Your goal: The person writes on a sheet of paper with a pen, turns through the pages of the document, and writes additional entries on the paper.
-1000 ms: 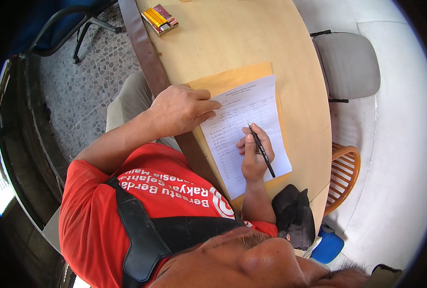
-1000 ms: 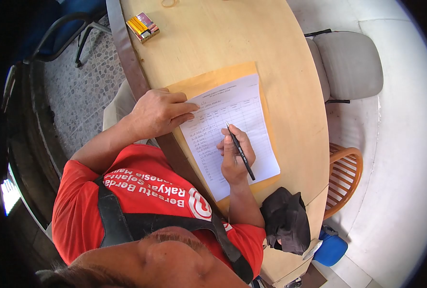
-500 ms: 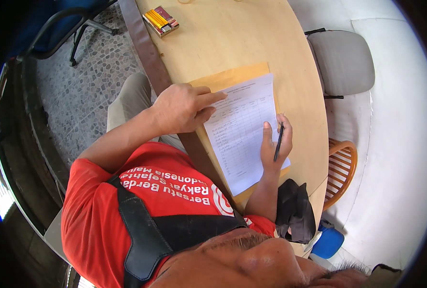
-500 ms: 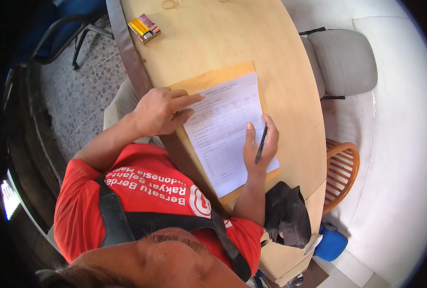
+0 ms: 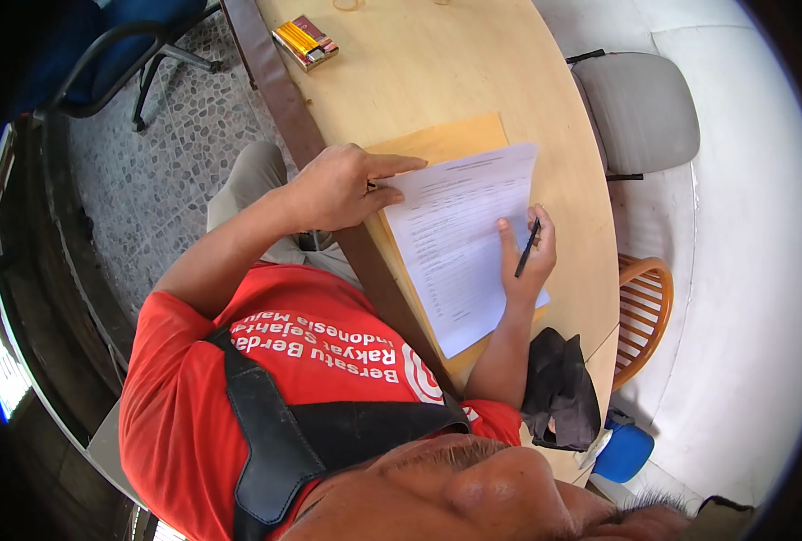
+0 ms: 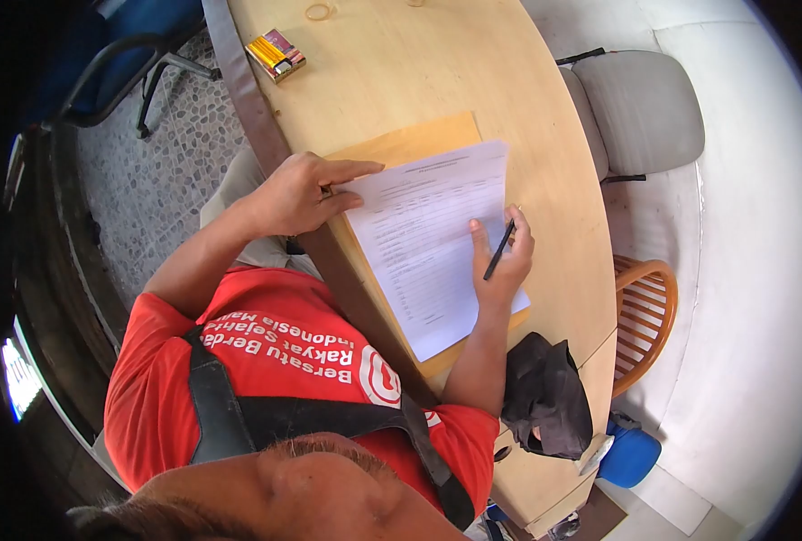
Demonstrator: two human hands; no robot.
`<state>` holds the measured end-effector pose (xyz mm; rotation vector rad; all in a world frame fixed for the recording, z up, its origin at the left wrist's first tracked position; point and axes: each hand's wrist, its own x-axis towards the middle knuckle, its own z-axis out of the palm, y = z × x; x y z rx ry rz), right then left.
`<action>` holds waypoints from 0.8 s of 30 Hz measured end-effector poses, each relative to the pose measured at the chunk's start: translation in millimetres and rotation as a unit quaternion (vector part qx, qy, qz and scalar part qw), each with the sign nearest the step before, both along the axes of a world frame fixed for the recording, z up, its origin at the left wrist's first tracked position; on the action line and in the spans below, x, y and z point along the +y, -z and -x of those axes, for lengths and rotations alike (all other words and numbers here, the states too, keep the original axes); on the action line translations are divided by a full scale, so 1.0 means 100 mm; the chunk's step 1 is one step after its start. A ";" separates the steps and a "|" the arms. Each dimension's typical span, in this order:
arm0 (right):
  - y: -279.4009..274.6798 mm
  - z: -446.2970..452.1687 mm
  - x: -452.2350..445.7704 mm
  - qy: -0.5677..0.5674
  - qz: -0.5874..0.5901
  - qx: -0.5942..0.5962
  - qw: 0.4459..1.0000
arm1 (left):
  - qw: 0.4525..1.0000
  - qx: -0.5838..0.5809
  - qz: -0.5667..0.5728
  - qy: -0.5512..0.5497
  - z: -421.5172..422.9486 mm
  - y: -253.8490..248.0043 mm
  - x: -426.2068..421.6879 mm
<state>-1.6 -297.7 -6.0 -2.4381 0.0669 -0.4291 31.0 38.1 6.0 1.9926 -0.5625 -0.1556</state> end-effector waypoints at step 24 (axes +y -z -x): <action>-0.12 -0.13 -0.44 0.079 -0.151 -0.039 0.985 | 0.999 0.027 0.003 -0.022 -0.05 -0.01 -0.04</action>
